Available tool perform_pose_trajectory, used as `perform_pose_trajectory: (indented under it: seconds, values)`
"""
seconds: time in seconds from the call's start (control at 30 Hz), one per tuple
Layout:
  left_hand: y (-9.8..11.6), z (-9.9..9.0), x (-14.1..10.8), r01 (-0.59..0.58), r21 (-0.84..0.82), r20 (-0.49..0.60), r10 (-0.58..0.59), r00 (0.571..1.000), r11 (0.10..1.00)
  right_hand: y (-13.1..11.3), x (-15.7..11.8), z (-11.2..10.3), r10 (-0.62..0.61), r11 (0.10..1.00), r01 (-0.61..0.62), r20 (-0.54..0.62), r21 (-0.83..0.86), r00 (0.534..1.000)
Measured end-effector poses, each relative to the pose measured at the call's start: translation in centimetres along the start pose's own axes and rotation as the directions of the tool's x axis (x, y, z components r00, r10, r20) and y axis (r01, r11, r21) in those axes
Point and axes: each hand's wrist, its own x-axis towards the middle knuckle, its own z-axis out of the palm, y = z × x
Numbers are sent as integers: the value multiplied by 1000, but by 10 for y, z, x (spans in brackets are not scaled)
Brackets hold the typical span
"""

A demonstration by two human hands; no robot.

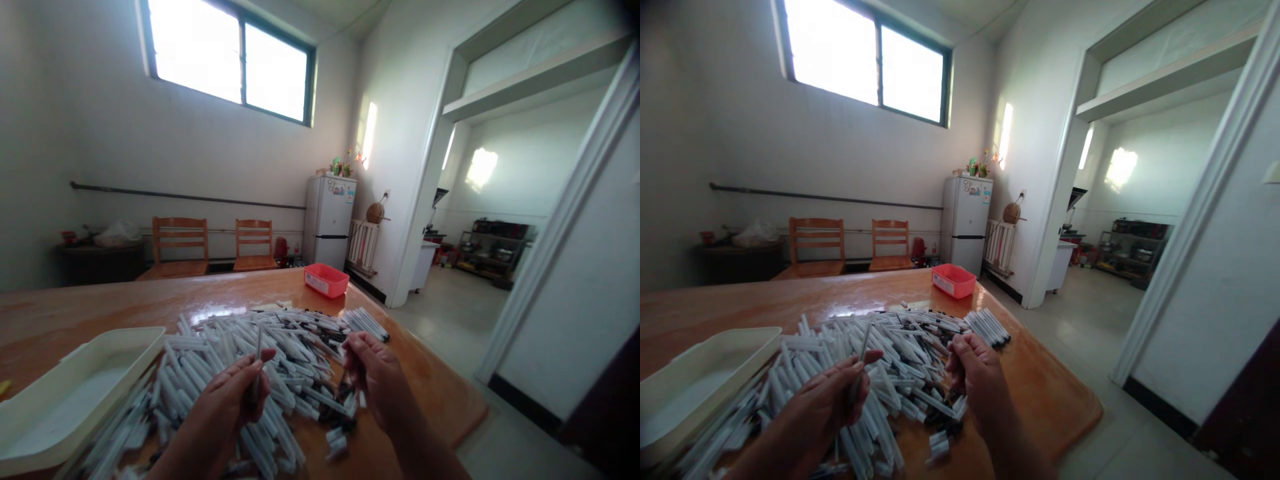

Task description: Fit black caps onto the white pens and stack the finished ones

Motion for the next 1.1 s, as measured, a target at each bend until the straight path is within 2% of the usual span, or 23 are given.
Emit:
perform_pose_trajectory:
  seconds: [0.1, 0.17, 0.27, 0.37, 0.47, 0.6, 0.77, 0.93, 1.1]
  values:
    - [3, 0, -2, -3, 59, -15, 4, 1000, 998, -5, 1, -28, 18, 992, -20, -19, -124, 1000]
    - [3, 0, -2, 13, 84, -19, -12, 1000, 996, -1, 0, -47, 13, 964, -21, -32, -264, 999]
    - [2, 0, -1, 19, 126, -26, -15, 1000, 992, 9, -4, -71, -24, 860, -3, -46, -511, 999]
    - [-1, 0, 1, 17, 164, -31, -12, 999, 986, 15, -12, -84, -29, 714, 13, -11, -700, 1000]
    - [-3, 1, 2, 28, 198, -17, -25, 1000, 980, 18, -20, -87, 3, 604, 23, 30, -797, 1000]
    - [-4, 1, 2, 33, 245, -2, -34, 999, 969, 22, -26, -83, 56, 518, 24, 62, -855, 997]
    - [-9, -3, 8, 64, 214, 41, -74, 996, 975, 22, -32, -75, 56, 394, 7, 31, -919, 998]
    - [-16, -7, 16, 76, 226, 50, -90, 995, 971, 21, -34, -71, 32, 355, 14, 27, -935, 999]
    - [-11, -1, 9, 90, 219, 30, -99, 995, 972, 28, -35, -75, -28, 318, 37, 29, -948, 999]
